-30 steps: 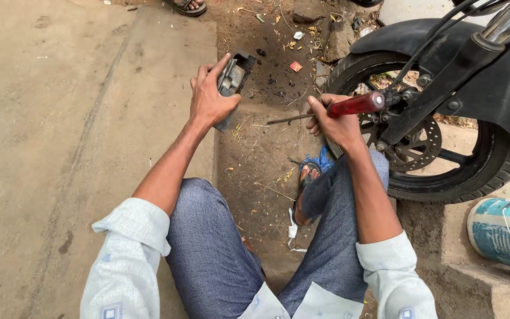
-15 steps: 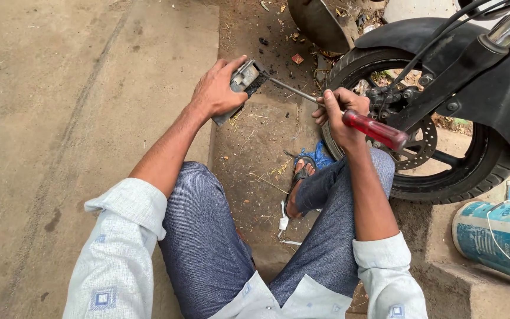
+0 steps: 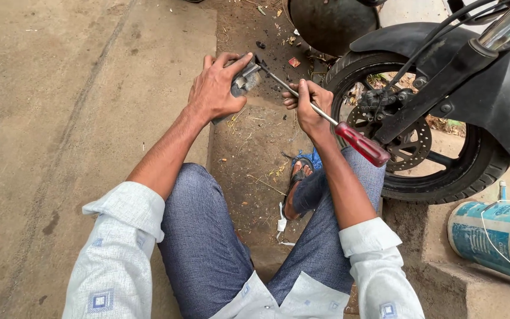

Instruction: Cleaning or scraping debris from a plastic motorcycle component using a screwdriver.

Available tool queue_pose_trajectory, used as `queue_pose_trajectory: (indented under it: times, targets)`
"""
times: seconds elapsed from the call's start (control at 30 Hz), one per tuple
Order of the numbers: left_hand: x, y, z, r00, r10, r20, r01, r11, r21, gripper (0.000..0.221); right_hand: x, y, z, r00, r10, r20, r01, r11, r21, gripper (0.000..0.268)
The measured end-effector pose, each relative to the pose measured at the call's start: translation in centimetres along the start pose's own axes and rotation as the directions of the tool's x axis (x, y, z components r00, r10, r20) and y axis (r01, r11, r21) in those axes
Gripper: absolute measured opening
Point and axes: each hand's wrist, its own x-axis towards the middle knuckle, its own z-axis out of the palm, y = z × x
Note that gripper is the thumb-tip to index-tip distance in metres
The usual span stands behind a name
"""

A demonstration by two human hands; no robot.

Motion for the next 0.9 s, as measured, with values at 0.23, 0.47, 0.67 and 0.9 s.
queue_pose_trajectory:
  times: [0.23, 0.47, 0.67, 0.9]
  targets:
    - [0.2, -0.7, 1.2, 0.993, -0.094, -0.066, 0.088, 0.992, -0.089, 0.084, -0.7, -1.0, 0.6, 0.995, 0.015, 0.103, -0.007, 0.997, -0.076, 0.037]
    - [1.5, -1.2, 2.6, 0.872, -0.49, -0.017, 0.39, 0.714, -0.581, 0.08, 0.2, -1.5, -0.6, 0.969, -0.134, 0.208, 0.226, 0.821, -0.524, 0.023]
    - [1.7, -0.3, 1.5, 0.878, -0.47, -0.093, 0.336, 0.742, -0.58, 0.077, -0.2, -0.1, 0.6, 0.972, -0.182, 0.147, 0.231, 0.848, -0.476, 0.021]
    - [1.2, 0.0, 1.0, 0.753, -0.656, -0.051, 0.535, 0.656, -0.533, 0.081, -2.3, 1.9, 1.2, 0.979, -0.181, 0.092, 0.196, 0.962, -0.191, 0.023]
